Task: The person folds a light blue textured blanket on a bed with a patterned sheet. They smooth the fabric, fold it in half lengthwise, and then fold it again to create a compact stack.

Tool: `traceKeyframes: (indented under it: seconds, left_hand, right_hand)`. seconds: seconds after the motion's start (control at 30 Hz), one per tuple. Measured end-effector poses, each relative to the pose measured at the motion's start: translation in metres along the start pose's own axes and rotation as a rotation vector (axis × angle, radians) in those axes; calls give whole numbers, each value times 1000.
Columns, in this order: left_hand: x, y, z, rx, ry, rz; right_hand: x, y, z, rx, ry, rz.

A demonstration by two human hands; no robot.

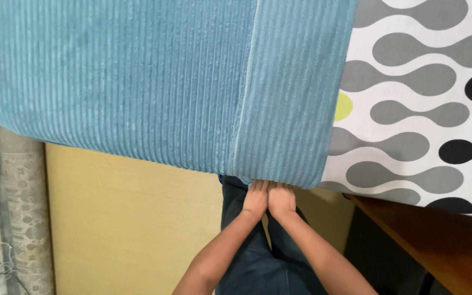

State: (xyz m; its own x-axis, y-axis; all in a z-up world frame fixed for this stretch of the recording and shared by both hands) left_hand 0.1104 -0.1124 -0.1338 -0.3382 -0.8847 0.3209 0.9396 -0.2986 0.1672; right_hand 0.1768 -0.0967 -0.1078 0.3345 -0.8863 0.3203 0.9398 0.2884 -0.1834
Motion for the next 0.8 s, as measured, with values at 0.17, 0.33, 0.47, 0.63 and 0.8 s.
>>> traceKeyframes:
  seconds: [0.17, 0.33, 0.47, 0.63, 0.8]
  left_hand:
    - [-15, -2, -17, 36, -150, 36]
    - [-33, 3, -36, 59, -426, 92]
    - [-56, 2, -26, 102, -226, 184]
    - [-57, 0, -28, 182, -111, 250]
    - [-46, -4, 3, 142, -460, 225]
  right_hand:
    - [5, 4, -9, -106, -119, -64]
    - [13, 10, -7, -115, 26, -49]
    - [6, 20, -34, -258, -144, -148]
    - [2, 34, -41, -364, -407, -210]
    - [6, 40, -37, -457, -327, -162]
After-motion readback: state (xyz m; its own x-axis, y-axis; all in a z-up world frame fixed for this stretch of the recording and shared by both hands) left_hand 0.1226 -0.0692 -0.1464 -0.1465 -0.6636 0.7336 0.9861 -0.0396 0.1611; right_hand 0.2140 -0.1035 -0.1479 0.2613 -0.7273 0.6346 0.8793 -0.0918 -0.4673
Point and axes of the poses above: each hand's wrist, its own x-axis away from the middle knuckle, its own z-axis out of the back of the hand, y = z × x, the point moved 8 cm from there along -x, towards the middle knuckle, and after that the axes turned 14 degrees about z, right-handed, at the moved point
